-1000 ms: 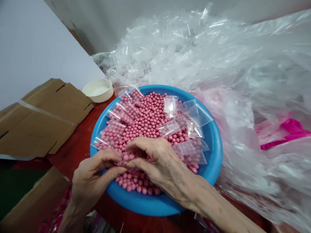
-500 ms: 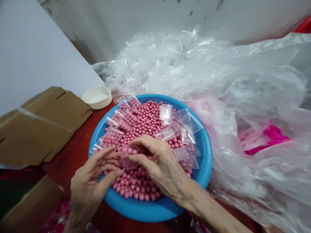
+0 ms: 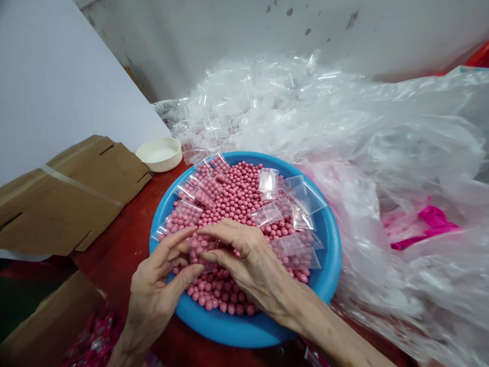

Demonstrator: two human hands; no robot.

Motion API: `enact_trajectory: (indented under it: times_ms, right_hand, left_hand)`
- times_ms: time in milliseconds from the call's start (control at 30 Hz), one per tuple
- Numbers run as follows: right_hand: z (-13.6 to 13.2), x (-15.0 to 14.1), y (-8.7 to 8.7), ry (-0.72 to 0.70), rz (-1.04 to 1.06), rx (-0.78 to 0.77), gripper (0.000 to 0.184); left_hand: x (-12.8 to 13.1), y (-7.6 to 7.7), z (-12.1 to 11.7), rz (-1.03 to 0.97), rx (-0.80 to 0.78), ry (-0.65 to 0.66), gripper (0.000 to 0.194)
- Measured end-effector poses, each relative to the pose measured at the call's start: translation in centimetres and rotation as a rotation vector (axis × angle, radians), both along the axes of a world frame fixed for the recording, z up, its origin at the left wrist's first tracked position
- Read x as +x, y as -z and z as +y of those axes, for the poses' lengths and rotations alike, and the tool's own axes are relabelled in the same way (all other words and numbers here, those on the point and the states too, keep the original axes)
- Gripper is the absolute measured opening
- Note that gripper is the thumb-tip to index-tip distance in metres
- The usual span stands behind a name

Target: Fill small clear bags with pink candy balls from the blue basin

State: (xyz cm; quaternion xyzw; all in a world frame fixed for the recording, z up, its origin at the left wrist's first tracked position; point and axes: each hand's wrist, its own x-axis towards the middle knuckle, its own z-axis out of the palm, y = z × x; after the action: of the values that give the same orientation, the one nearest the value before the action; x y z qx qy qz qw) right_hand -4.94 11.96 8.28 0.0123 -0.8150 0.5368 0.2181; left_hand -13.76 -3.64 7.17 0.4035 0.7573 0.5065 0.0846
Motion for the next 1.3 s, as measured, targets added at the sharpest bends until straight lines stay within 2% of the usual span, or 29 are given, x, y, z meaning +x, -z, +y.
enact_trajectory:
  times_ms: [133, 333, 467, 567, 667, 733, 800, 867, 933, 1033, 1167, 1300]
  right_hand:
    - [0.0, 0.0, 0.1, -0.030, 0.011, 0.114, 0.019]
    - [0.1, -0.2, 0.1, -0.053, 0.035, 0.173, 0.018]
    - [0.1, -0.2, 0.0, -0.005, 0.071, 0.127, 0.012]
    - [0.8, -0.2, -0.4, 0.114, 0.062, 0.056, 0.017]
    - [2.8, -0.9, -1.1, 0.243, 0.001, -0.056, 0.017]
    - [4.8, -2.0, -1.7, 0.295, -0.034, -0.075, 0.019]
    - [7.2, -3.6, -2.1, 0.390, -0.024, 0.053, 0.019]
    - [9.3, -5.6, -2.1, 0.494, -0.025, 0.254, 0.018]
    - [10.8, -7.5, -1.8, 0.471, -0.061, 0.358, 0.016]
    - [12.0, -9.7, -1.0, 0.323, -0.140, 0.454, 0.010]
    - [12.4, -10.8, -0.7, 0.175, -0.202, 0.531, 0.015]
    - [13.2, -11.2, -0.6, 0.104, -0.215, 0.614, 0.014]
  left_hand:
    - [-0.2, -0.3, 0.0, -0.112, 0.031, 0.064, 0.051]
    - [-0.4, -0.5, 0.0, -0.129, 0.044, 0.104, 0.053]
    - [-0.2, -0.1, 0.0, -0.095, 0.015, 0.027, 0.053]
    - [0.1, 0.4, 0.1, -0.024, 0.019, -0.067, 0.052]
    - [0.4, 0.9, 0.4, 0.073, 0.043, -0.127, 0.046]
    - [0.4, 1.1, 0.6, 0.159, 0.050, -0.131, 0.040]
    - [0.3, 1.1, 0.7, 0.230, 0.050, -0.123, 0.036]
    - [0.2, 1.0, 0.7, 0.272, 0.047, -0.118, 0.033]
    - [0.2, 0.9, 0.7, 0.299, 0.043, -0.116, 0.029]
    - [0.1, 0.8, 0.7, 0.321, 0.047, -0.103, 0.025]
    - [0.1, 0.7, 0.6, 0.332, 0.045, -0.082, 0.025]
    - [0.1, 0.6, 0.7, 0.339, 0.013, -0.080, 0.023]
